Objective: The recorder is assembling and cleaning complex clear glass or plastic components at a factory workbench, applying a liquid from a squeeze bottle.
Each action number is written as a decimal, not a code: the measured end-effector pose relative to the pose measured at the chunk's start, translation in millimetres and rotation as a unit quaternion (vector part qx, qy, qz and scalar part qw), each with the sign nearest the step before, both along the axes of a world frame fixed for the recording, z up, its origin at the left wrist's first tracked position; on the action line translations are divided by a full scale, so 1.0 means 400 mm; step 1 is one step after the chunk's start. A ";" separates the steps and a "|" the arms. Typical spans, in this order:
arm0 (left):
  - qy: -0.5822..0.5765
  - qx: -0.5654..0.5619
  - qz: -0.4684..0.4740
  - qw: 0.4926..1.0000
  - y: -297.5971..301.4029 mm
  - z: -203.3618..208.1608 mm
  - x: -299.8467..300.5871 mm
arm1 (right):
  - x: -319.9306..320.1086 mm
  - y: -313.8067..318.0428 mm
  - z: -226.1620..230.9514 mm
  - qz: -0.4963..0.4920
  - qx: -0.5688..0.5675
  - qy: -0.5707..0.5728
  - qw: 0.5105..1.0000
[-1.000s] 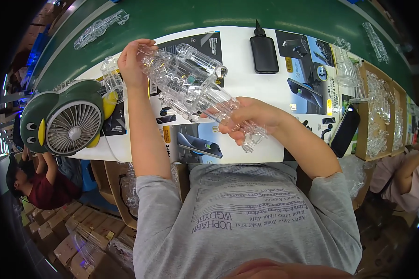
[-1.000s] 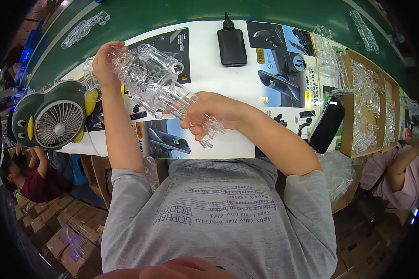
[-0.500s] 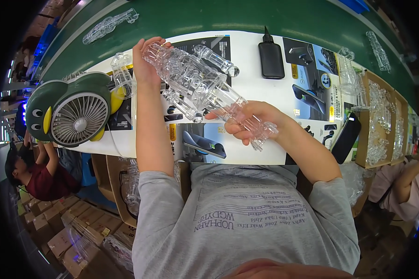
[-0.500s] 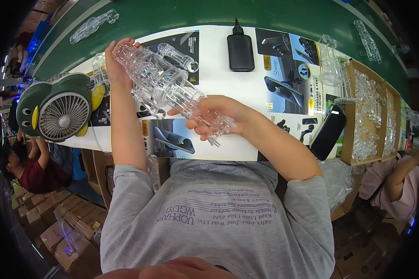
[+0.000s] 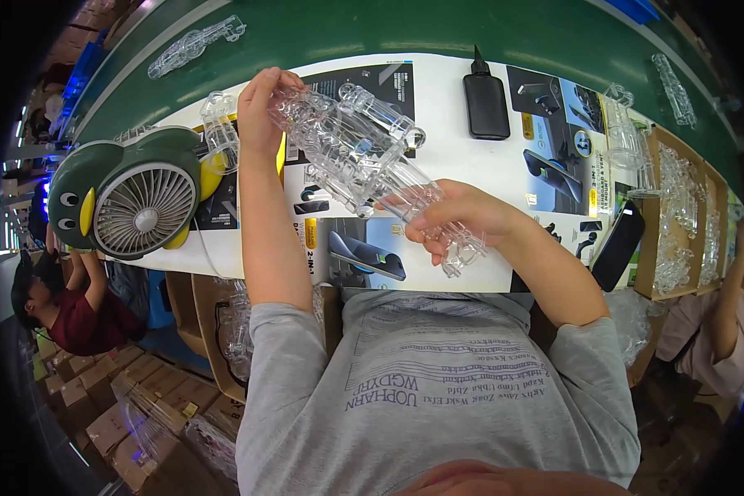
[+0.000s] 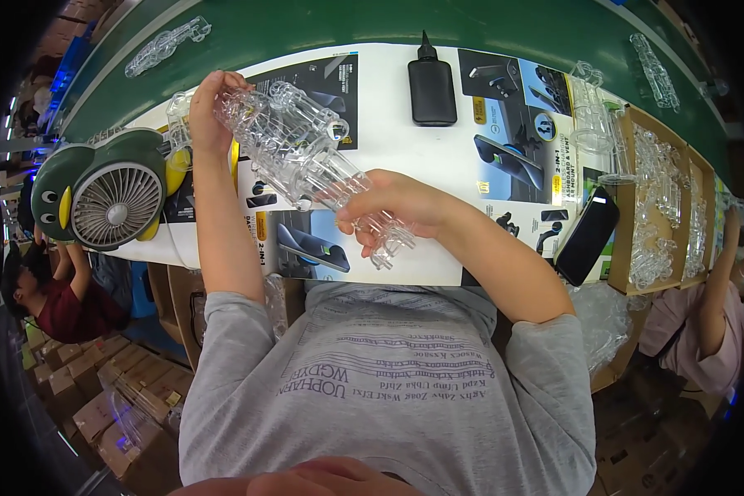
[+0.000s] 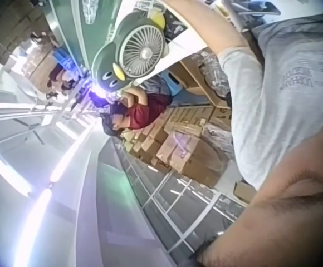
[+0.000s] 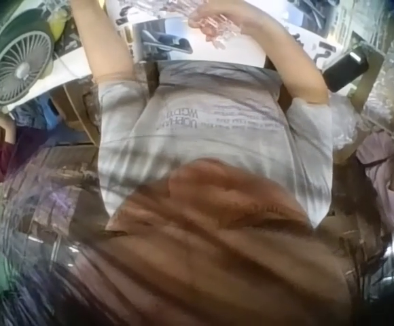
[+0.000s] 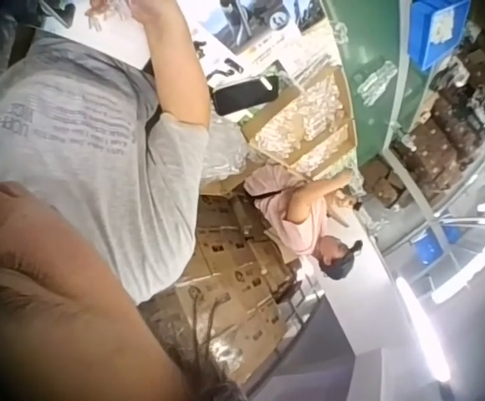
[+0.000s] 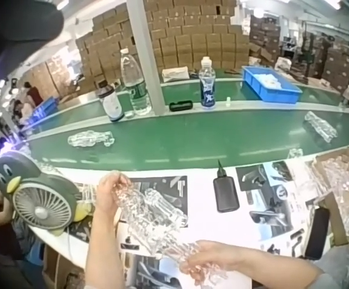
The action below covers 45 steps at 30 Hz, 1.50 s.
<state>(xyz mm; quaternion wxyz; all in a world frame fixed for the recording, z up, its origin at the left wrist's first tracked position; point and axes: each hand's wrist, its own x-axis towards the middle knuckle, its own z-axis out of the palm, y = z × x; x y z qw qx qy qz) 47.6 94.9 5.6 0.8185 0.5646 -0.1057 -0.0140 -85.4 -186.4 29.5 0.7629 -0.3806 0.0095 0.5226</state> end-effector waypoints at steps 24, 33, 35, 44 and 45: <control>0.063 -0.012 0.109 0.992 -0.046 -0.001 -0.015 | 0.023 0.002 -0.022 0.021 -0.016 0.029 0.999; 0.076 0.003 0.115 0.990 -0.052 -0.001 -0.019 | 0.026 0.000 -0.022 0.023 -0.012 0.055 0.998; 0.073 0.000 0.112 0.991 -0.049 -0.004 -0.019 | 0.025 0.001 -0.027 0.024 -0.004 0.061 0.998; 0.090 -0.024 0.110 0.990 -0.051 -0.018 -0.015 | 0.024 -0.004 -0.027 0.039 -0.016 0.028 0.999; 0.086 -0.026 0.111 0.990 -0.054 -0.017 -0.014 | 0.024 -0.004 -0.028 0.039 -0.019 0.031 0.999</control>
